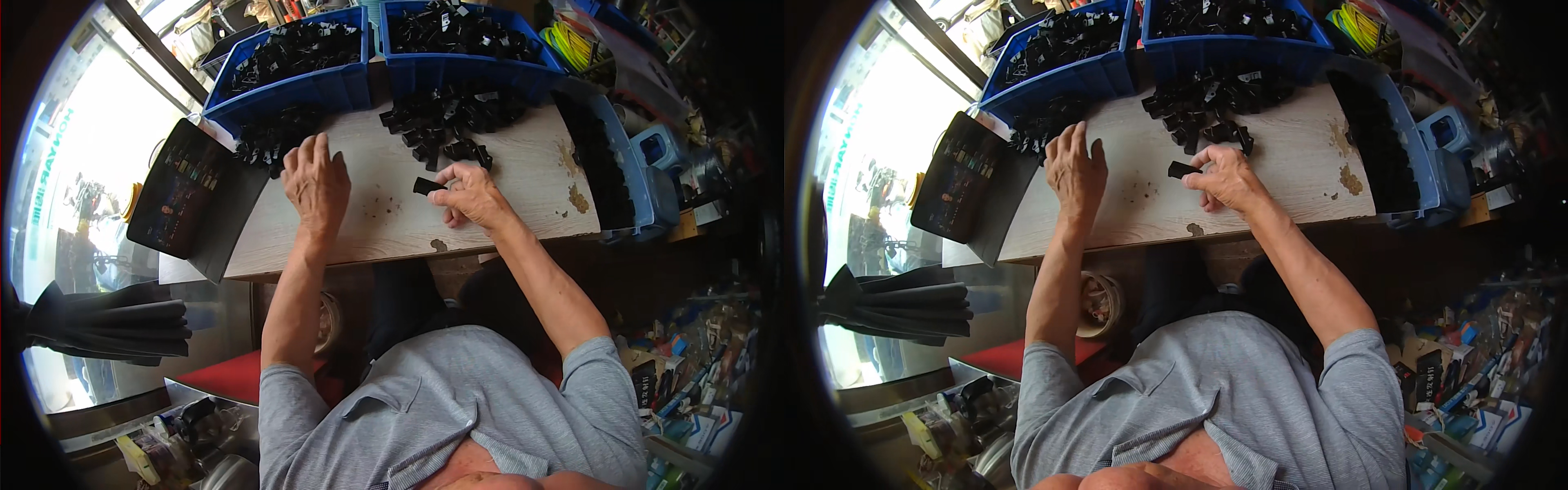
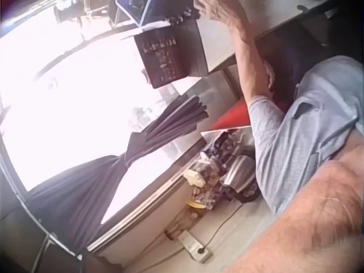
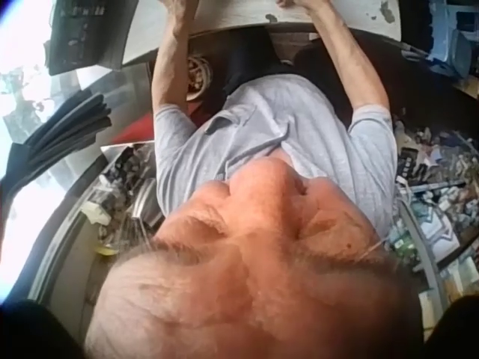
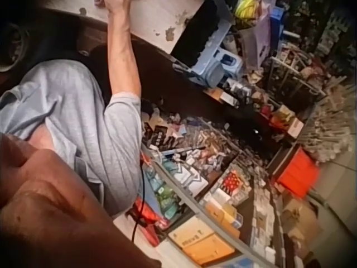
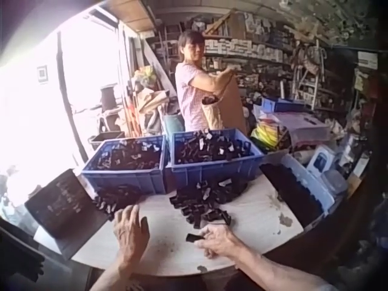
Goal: Assembling small black plastic components at a workbench.
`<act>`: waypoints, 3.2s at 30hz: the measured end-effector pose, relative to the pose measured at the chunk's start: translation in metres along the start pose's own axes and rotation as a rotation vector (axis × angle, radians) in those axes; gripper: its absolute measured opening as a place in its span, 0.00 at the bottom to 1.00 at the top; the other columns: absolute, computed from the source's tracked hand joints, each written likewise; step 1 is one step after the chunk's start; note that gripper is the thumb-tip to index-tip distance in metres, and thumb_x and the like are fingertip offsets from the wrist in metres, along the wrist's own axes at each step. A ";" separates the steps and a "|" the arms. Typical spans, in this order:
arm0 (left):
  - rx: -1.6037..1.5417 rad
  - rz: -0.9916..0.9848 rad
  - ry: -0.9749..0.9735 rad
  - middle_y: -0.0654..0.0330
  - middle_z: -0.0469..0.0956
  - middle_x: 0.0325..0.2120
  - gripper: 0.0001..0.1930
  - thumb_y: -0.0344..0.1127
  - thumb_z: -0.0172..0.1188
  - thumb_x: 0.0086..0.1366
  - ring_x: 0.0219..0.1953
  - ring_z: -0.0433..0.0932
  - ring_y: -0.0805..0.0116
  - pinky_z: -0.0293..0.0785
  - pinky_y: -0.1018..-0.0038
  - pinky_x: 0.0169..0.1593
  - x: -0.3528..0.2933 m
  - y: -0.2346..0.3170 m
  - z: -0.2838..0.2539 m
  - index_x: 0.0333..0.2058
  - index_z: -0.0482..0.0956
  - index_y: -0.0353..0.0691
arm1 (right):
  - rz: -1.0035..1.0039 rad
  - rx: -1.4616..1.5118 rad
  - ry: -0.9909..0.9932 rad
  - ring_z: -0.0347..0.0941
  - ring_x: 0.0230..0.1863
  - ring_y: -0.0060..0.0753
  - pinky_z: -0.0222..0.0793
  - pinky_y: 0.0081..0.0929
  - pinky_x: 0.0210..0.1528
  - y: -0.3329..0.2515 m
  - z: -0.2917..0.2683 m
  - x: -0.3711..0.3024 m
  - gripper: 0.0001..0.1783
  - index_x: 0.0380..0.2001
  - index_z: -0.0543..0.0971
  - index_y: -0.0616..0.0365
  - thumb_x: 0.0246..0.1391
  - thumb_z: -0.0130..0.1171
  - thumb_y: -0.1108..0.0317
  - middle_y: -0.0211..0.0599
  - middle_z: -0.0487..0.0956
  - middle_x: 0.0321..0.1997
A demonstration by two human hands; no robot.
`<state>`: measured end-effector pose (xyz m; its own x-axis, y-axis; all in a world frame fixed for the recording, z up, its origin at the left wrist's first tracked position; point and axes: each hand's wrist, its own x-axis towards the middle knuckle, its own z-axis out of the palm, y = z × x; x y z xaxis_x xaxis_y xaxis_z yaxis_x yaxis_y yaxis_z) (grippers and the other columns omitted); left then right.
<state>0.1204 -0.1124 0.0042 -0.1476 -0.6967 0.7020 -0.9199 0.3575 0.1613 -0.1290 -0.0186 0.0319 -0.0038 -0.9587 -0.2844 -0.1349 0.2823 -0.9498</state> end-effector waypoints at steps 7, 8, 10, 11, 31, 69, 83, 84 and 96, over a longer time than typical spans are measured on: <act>0.129 0.022 -0.224 0.57 0.82 0.50 0.19 0.31 0.65 0.59 0.53 0.78 0.53 0.74 0.59 0.55 -0.002 -0.044 0.025 0.51 0.83 0.45 | 0.035 0.292 0.273 0.76 0.18 0.27 0.82 0.34 0.24 0.010 -0.078 -0.020 0.24 0.47 0.76 0.63 0.51 0.73 0.64 0.29 0.74 0.16; 0.119 0.025 -0.225 0.57 0.82 0.50 0.19 0.31 0.65 0.59 0.53 0.78 0.53 0.74 0.59 0.55 -0.003 -0.043 0.027 0.51 0.83 0.45 | 0.021 0.318 0.368 0.77 0.18 0.28 0.83 0.35 0.25 0.015 -0.099 -0.020 0.22 0.46 0.77 0.61 0.52 0.73 0.63 0.29 0.73 0.16; -0.044 0.090 -0.170 0.57 0.82 0.49 0.18 0.30 0.65 0.59 0.51 0.79 0.52 0.75 0.58 0.54 -0.005 -0.043 0.030 0.50 0.83 0.44 | 0.008 0.334 0.585 0.78 0.20 0.30 0.84 0.37 0.27 0.019 -0.129 -0.018 0.19 0.45 0.79 0.59 0.54 0.71 0.63 0.29 0.72 0.16; -0.048 0.090 -0.170 0.57 0.82 0.49 0.18 0.30 0.65 0.59 0.51 0.79 0.52 0.75 0.58 0.54 -0.004 -0.041 0.029 0.50 0.83 0.44 | 0.010 0.322 0.712 0.78 0.21 0.30 0.84 0.38 0.28 0.018 -0.139 -0.019 0.18 0.45 0.79 0.57 0.55 0.71 0.62 0.29 0.71 0.16; -0.043 0.183 -0.224 0.56 0.81 0.48 0.13 0.29 0.57 0.62 0.48 0.80 0.52 0.80 0.60 0.48 0.036 -0.047 0.046 0.45 0.84 0.45 | 0.091 -0.112 0.263 0.65 0.09 0.21 0.64 0.24 0.14 0.002 -0.042 0.005 0.23 0.51 0.80 0.63 0.53 0.71 0.67 0.28 0.74 0.17; -0.813 0.302 -0.312 0.50 0.84 0.44 0.15 0.25 0.62 0.63 0.45 0.83 0.49 0.80 0.60 0.49 -0.024 0.087 0.011 0.49 0.83 0.38 | 0.046 -0.242 0.136 0.72 0.12 0.26 0.70 0.27 0.15 0.007 -0.028 0.003 0.22 0.49 0.81 0.65 0.48 0.65 0.73 0.36 0.78 0.18; -0.744 0.562 -0.427 0.51 0.80 0.52 0.24 0.26 0.62 0.57 0.51 0.82 0.51 0.79 0.62 0.54 -0.017 0.096 0.014 0.55 0.80 0.39 | 0.036 -0.186 0.139 0.71 0.11 0.26 0.66 0.27 0.13 0.011 -0.029 0.005 0.19 0.47 0.80 0.68 0.48 0.59 0.80 0.35 0.76 0.16; -0.694 0.581 -0.414 0.52 0.79 0.54 0.26 0.27 0.61 0.57 0.54 0.80 0.51 0.77 0.62 0.57 -0.019 0.096 0.011 0.57 0.79 0.38 | 0.039 -0.193 0.134 0.71 0.11 0.25 0.67 0.27 0.13 0.010 -0.029 0.004 0.19 0.47 0.80 0.69 0.48 0.58 0.81 0.34 0.76 0.16; -0.610 0.512 -0.396 0.53 0.78 0.58 0.24 0.30 0.56 0.63 0.59 0.77 0.51 0.71 0.60 0.63 -0.031 0.098 0.001 0.59 0.76 0.38 | 0.003 -0.198 0.133 0.68 0.11 0.23 0.64 0.25 0.13 0.012 -0.025 0.003 0.20 0.47 0.81 0.67 0.48 0.59 0.80 0.31 0.74 0.16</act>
<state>0.0347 -0.0566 -0.0029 -0.7063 -0.4844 0.5162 -0.3701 0.8743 0.3141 -0.1554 -0.0192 0.0233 -0.1330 -0.9577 -0.2551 -0.3266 0.2854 -0.9011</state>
